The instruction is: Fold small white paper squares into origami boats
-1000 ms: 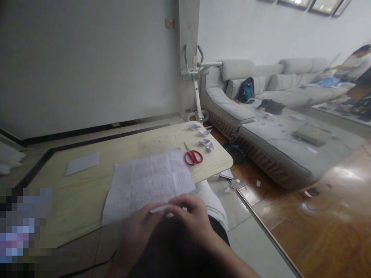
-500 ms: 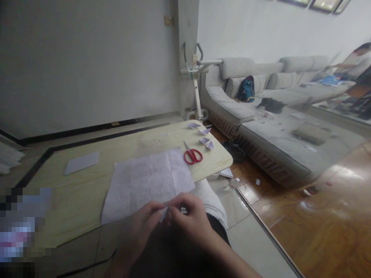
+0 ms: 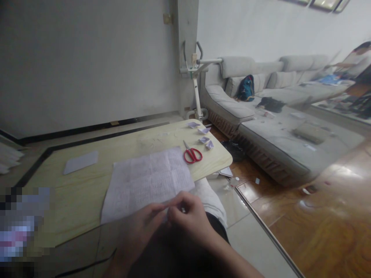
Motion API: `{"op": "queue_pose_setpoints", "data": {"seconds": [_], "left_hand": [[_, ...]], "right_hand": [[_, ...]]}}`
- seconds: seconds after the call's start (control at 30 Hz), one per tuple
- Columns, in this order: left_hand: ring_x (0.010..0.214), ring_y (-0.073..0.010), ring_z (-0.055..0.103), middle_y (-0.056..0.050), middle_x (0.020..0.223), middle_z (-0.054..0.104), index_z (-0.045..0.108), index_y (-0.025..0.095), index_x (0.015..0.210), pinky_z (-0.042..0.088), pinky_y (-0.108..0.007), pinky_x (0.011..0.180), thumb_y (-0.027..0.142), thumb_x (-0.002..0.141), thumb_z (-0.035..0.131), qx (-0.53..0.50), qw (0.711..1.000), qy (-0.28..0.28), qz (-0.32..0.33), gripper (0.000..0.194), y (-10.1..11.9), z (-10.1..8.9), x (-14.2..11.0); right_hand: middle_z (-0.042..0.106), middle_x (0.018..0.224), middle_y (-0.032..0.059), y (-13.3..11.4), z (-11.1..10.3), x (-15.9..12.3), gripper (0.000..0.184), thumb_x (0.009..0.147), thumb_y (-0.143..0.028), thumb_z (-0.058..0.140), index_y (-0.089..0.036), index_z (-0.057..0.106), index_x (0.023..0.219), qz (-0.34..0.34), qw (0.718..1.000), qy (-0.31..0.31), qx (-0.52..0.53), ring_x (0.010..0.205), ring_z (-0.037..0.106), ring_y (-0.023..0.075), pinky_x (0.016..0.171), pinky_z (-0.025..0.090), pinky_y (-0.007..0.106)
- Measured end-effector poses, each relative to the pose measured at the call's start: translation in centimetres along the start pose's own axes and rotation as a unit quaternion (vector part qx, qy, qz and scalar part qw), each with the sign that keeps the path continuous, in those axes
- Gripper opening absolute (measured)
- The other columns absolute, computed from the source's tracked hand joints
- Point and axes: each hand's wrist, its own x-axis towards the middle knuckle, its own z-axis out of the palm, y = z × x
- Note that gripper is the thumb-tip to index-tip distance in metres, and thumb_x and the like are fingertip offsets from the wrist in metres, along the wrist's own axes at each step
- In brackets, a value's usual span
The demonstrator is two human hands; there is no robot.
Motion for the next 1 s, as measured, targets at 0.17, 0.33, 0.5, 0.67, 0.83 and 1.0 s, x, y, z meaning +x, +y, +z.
{"op": "queue_pose_setpoints", "data": {"seconds": [0.17,0.33,0.5,0.67,0.83,1.0], "left_hand": [[0.076,-0.0176,0.072,-0.002,0.080,0.077,0.074,0.019,0.088,0.057,-0.023,0.068,0.030,0.087,0.059,0.011,1.000,0.005,-0.002,0.019,0.2,0.2,0.1],[0.072,-0.0167,0.072,-0.001,0.076,0.076,0.072,0.020,0.084,0.056,-0.022,0.065,0.030,0.086,0.059,0.034,0.999,0.036,-0.002,0.017,0.2,0.1,0.3],[0.078,-0.0181,0.073,-0.001,0.081,0.076,0.069,0.022,0.086,0.056,-0.023,0.067,0.034,0.084,0.061,0.053,0.997,0.055,-0.012,0.015,0.1,0.4,0.3],[0.080,-0.0188,0.072,-0.001,0.086,0.077,0.068,0.022,0.093,0.055,-0.025,0.069,0.033,0.075,0.069,0.033,0.990,0.131,-0.033,0.021,-0.7,0.5,0.4],[0.062,-0.0180,0.070,0.001,0.064,0.072,0.069,0.018,0.088,0.054,-0.025,0.060,0.033,0.074,0.069,-0.029,0.981,0.174,-0.077,0.021,-0.9,0.7,0.8],[0.073,-0.0191,0.070,0.000,0.074,0.074,0.071,0.020,0.082,0.055,-0.026,0.067,0.030,0.077,0.067,0.023,0.983,0.184,-0.005,0.012,-0.8,0.5,0.8]], "right_hand": [[0.061,0.055,-0.0033,0.1,0.5,-0.1,0.008,0.074,-0.018,0.066,-0.017,0.063,0.067,0.012,0.997,0.005,0.072,0.050,0.056,0.0117,0.048,0.042,0.021],[0.064,0.060,-0.0015,-0.4,0.6,0.1,0.007,0.077,-0.022,0.066,-0.017,0.067,0.073,0.027,0.999,-0.008,0.036,0.056,0.060,0.0136,0.054,0.046,0.023],[0.065,0.065,0.0007,-0.4,0.4,0.1,0.006,0.074,-0.019,0.067,-0.016,0.069,0.069,-0.012,0.996,0.032,-0.080,0.063,0.058,0.0149,0.060,0.045,0.025],[0.063,0.062,-0.0008,-0.1,0.3,0.4,0.014,0.076,-0.024,0.067,-0.016,0.066,0.066,0.015,0.999,0.042,-0.027,0.061,0.056,0.0136,0.059,0.044,0.023],[0.058,0.060,-0.0025,0.6,0.4,0.5,0.015,0.077,-0.028,0.067,-0.016,0.063,0.067,0.042,0.997,0.049,0.029,0.057,0.051,0.0121,0.055,0.042,0.022],[0.062,0.071,0.0002,0.9,-0.1,0.4,0.010,0.080,-0.026,0.065,-0.017,0.065,0.077,0.001,1.000,0.006,-0.029,0.069,0.057,0.0157,0.064,0.046,0.026]]}}
